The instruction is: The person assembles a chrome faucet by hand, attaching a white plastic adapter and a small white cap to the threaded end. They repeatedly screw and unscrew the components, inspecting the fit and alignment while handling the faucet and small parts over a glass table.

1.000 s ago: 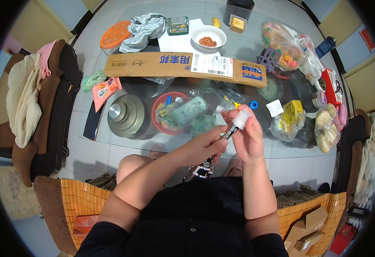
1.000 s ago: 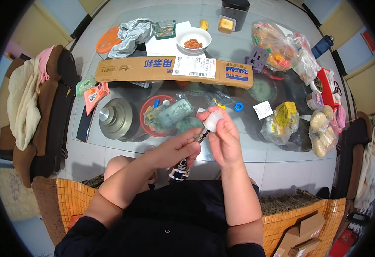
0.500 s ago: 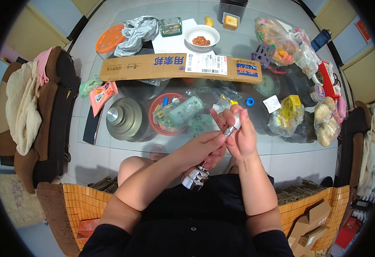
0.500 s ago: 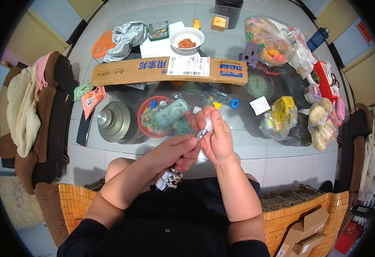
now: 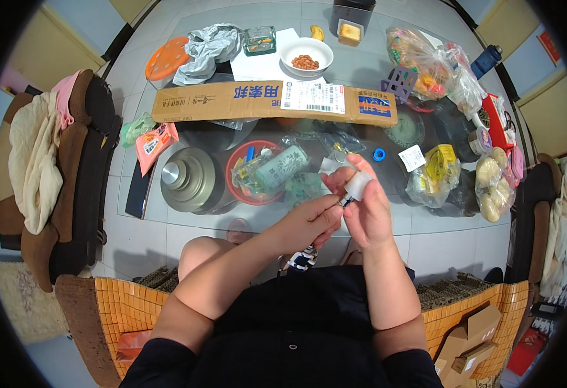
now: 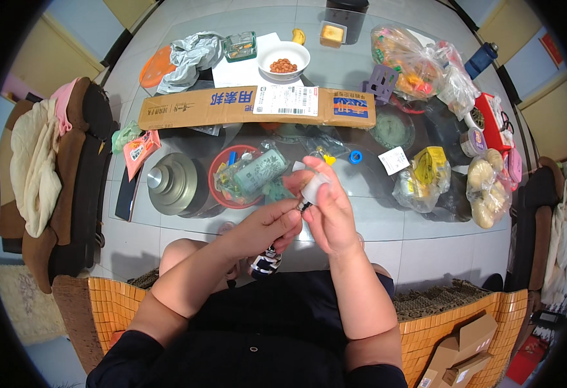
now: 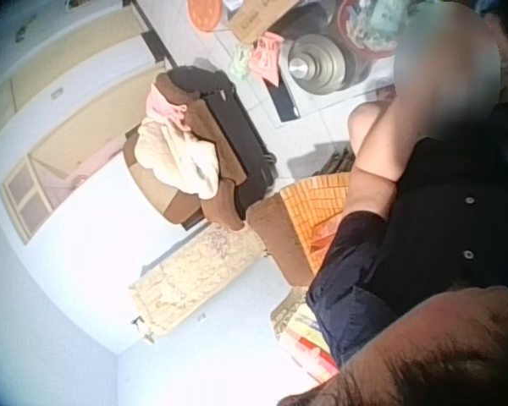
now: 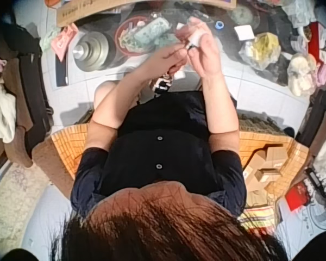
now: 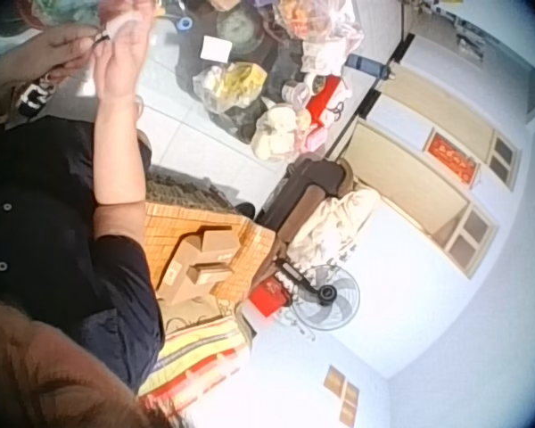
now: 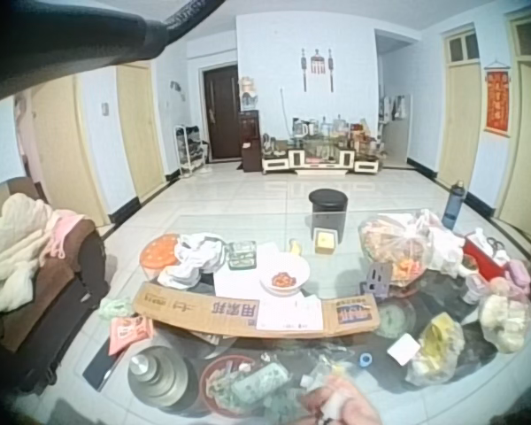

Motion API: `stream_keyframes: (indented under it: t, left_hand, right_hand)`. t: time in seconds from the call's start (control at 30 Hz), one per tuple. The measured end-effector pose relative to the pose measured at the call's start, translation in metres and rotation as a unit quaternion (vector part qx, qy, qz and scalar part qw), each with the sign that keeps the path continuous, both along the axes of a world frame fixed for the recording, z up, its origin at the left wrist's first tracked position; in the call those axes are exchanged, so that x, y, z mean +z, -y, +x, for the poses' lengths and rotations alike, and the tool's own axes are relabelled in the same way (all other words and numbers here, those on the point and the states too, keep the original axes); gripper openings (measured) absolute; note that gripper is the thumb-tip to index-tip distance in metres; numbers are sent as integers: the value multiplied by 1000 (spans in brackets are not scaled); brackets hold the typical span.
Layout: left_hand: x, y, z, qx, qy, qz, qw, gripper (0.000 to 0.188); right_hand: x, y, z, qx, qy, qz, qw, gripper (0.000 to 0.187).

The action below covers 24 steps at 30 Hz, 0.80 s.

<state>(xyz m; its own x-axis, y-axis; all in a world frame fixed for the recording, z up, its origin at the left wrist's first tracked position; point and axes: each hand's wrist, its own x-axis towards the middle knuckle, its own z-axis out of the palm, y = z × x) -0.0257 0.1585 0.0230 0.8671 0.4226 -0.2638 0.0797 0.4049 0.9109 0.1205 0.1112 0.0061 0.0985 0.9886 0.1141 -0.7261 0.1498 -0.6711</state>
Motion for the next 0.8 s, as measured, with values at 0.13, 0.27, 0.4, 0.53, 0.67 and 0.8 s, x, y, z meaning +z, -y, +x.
stream_keyframes:
  t: [0.13,0.27,0.4,0.53,0.67,0.8]
  left_hand:
    - [-8,-3,0,55,-52,88,993,34]
    - [-9,1,3,69,-59,204,975,41]
    - [-2,4,3,67,-50,150,985,40]
    - [-9,-4,-4,-18,-2,-76,997,35]
    - [-9,0,-2,-3,32,-51,998,29]
    - [2,4,-2,44,-2,184,982,22]
  right_hand:
    - [-1,2,-9,-47,75,-59,994,48]
    - [-8,-3,-9,-58,82,-29,995,38]
    - [-7,-7,-10,-53,57,2,997,33]
    - [4,-2,-9,-37,30,3,999,37]
    - [14,1,-9,-48,95,-16,994,45]
    - [6,3,0,-13,174,49,983,42]
